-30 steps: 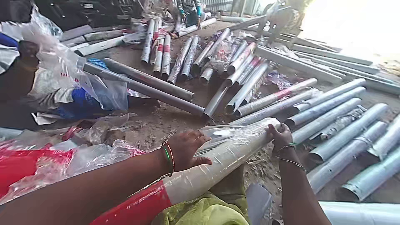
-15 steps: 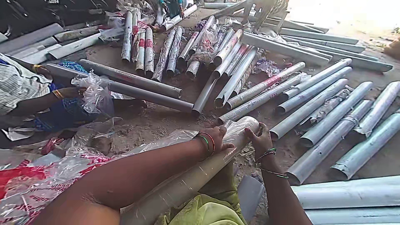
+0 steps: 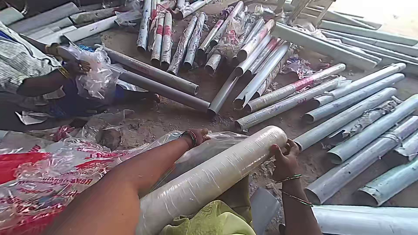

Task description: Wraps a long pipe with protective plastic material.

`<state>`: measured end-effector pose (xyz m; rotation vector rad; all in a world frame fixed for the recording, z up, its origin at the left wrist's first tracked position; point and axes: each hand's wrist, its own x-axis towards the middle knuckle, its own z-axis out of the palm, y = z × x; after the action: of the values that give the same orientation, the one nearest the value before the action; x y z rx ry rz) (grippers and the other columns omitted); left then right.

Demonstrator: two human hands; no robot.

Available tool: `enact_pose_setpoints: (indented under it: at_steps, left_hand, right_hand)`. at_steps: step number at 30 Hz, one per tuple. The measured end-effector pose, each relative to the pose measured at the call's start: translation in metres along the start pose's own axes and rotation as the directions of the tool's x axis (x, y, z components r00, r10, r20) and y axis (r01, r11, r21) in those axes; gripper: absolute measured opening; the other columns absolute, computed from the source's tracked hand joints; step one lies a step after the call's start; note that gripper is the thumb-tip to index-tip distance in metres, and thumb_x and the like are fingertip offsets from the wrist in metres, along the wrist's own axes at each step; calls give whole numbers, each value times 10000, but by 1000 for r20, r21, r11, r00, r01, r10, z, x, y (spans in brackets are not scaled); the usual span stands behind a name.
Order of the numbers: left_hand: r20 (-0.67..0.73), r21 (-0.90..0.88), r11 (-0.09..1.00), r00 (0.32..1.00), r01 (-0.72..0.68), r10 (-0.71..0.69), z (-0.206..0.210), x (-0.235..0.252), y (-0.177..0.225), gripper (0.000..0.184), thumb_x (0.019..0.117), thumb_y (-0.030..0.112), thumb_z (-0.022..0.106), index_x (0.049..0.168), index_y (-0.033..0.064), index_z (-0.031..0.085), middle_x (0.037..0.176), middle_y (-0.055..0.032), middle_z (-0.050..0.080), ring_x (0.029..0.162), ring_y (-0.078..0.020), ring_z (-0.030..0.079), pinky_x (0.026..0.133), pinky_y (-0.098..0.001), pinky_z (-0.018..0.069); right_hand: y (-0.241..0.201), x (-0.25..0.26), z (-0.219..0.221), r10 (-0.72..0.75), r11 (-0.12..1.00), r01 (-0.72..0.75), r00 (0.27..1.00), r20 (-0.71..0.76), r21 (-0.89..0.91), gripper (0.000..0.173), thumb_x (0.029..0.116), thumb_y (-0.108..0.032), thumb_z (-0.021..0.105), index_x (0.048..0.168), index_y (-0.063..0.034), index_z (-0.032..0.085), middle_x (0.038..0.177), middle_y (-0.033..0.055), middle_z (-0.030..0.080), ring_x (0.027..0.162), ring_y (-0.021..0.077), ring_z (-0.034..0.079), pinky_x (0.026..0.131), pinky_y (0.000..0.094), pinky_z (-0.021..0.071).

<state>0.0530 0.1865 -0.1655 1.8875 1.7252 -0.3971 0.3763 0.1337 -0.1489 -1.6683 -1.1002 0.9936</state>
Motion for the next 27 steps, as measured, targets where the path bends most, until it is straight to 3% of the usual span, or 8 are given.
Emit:
enact_pose_setpoints:
  at_steps: [7,11,15,18,20,22,25,27]
  left_hand:
    - [-131,-152,983,988,-102,83,-52,-1,-7,574,1052,531,448,1337,55,592,1297,-222,599,1212,-383,598,1015,-613,457]
    - [-256,-173,969,958,-178,130,-94,-21,-19,594,1101,460,338,1342,-16,600,1335,-299,569,1284,-436,540,1080,-607,396]
    - [-382,-184,983,920,21,-92,-151,-62,-62,552,1107,448,320,1504,105,490,1497,-260,467,1407,-412,439,1150,-600,320]
    - [-335,-180,980,932,78,-136,-167,-114,-84,638,1117,456,218,1410,-25,519,1392,-309,536,1295,-463,523,1066,-642,367]
    - [-247,-195,978,961,75,-123,-159,-159,-85,688,1112,471,184,1389,-60,521,1346,-310,556,1242,-459,549,1039,-635,394]
    - [-160,-181,981,982,73,-102,-135,-208,-76,617,1111,442,277,1383,-41,548,1359,-279,573,1294,-425,532,1079,-623,366]
    - [44,-124,965,973,229,-225,-79,-263,-70,706,1016,594,468,1532,111,453,1464,-210,530,1382,-392,479,1129,-629,337]
    - [122,-94,953,953,288,-276,-38,-287,-69,872,921,718,531,1582,171,377,1476,-195,510,1356,-379,501,1098,-629,381]
  right_hand:
    - [5,7,2,-87,996,87,996,-1,26,820,883,-313,663,1517,10,255,1338,165,503,1020,56,577,803,222,504]
    - [3,2,6,-107,994,107,994,2,20,799,909,-300,632,1520,23,233,1352,169,478,1055,41,556,824,206,492]
    - [7,1,2,-103,995,103,995,-5,-19,771,943,-313,607,1529,13,227,1366,162,476,1045,34,552,797,201,485]
    - [5,3,1,-81,995,81,997,-5,-51,750,969,-314,603,1542,-6,229,1392,170,476,1043,55,552,796,231,487]
    - [3,3,3,-75,996,74,997,-8,-54,732,979,-306,602,1542,-13,236,1385,169,482,1015,57,548,796,239,477]
    - [0,2,3,-56,997,56,998,-9,-62,717,990,-307,600,1547,-31,243,1399,165,471,1017,60,541,810,249,473]
    - [0,1,3,-61,996,61,998,2,-59,712,998,-313,599,1552,-36,249,1412,160,476,1018,59,545,806,249,471]
    - [7,5,3,-109,994,109,994,9,-16,753,956,-320,627,1532,-7,257,1286,115,529,911,-5,587,738,174,496]
